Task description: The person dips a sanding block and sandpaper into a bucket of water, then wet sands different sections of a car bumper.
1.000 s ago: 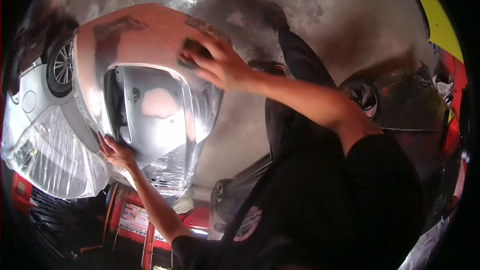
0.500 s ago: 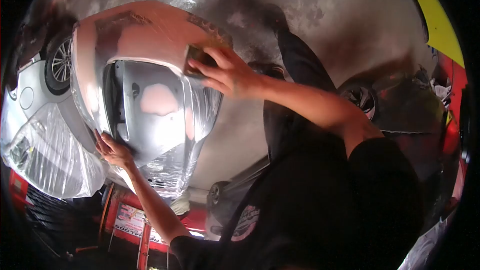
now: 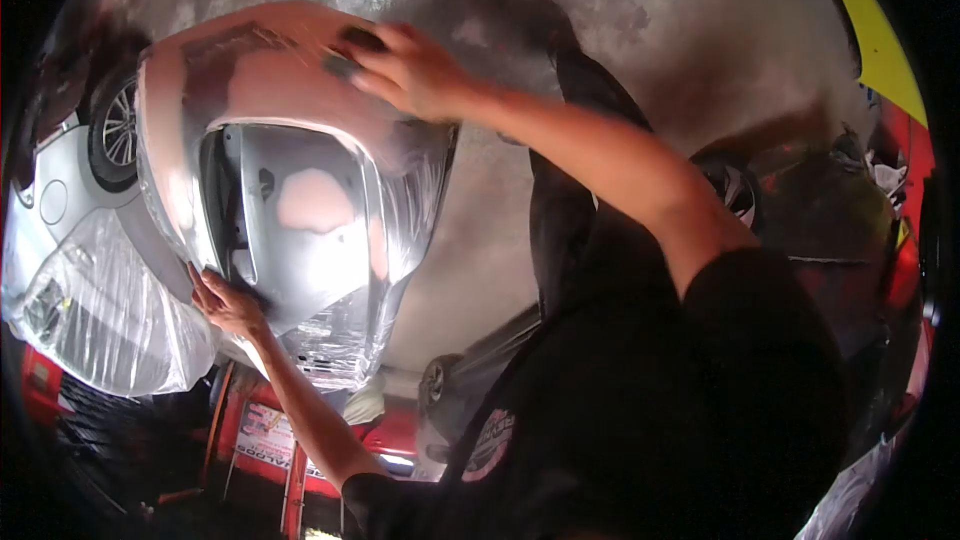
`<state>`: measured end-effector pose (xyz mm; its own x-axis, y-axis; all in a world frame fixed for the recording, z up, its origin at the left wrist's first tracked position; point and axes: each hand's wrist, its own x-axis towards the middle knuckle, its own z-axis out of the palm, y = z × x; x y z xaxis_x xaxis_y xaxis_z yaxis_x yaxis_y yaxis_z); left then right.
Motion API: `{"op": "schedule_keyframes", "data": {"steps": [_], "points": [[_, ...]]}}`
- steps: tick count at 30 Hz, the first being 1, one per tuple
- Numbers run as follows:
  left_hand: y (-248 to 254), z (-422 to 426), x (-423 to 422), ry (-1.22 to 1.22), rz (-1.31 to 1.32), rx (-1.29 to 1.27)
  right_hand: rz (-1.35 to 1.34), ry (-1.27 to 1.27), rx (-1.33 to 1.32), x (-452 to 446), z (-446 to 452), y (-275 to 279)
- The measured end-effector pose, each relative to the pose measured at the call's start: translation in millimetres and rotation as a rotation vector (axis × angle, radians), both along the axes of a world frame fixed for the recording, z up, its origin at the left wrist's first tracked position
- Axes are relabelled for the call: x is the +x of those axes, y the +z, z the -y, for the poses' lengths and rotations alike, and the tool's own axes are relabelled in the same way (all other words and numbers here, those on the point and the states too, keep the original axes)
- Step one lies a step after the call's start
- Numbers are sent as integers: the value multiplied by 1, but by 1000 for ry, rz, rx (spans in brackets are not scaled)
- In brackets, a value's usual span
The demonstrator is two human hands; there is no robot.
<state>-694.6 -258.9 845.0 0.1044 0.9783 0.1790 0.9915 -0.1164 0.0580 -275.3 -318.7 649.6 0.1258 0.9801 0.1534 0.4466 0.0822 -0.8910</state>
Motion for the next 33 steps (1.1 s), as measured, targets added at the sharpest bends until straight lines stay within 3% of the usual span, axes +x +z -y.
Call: {"op": "schedule_keyframes", "data": {"steps": [2, 4, 7, 10, 13, 16, 20, 22, 26, 29, 31, 33], "points": [[0, 1, 0, -8, -17, -1, 2, 33, -101, 1, -19, -5], [-6, 2, 2, -4, -10, 12, -22, 32, -35, 5, -12, 0], [-6, -3, -15, -4, -2, 2, -33, -21, 78, 1, 83, 34], [-1, 2, 7, 49, 40, 14, 65, 21, 112, 3, 78, 38], [-3, 1, -2, 20, 21, 20, -68, 69, 14, -4, -48, 1], [1, 0, 2, 27, 18, -1, -11, -49, 29, -12, -77, -2], [-1, 1, 6, 68, 30, -1, 127, 19, 147, -10, 58, 59], [-2, 2, 4, 62, 23, 11, 86, 87, 131, -14, 63, 60], [3, 3, 11, 75, 45, -1, 28, 141, -104, -11, -73, 12], [4, 5, 14, 85, 35, 13, 12, 50, -172, -16, -84, 8], [1, 2, 6, 104, 30, -3, 16, -41, 63, -28, -13, 33], [1, 1, 4, 92, 41, -7, 90, 3, 135, -25, 38, 55]]}}
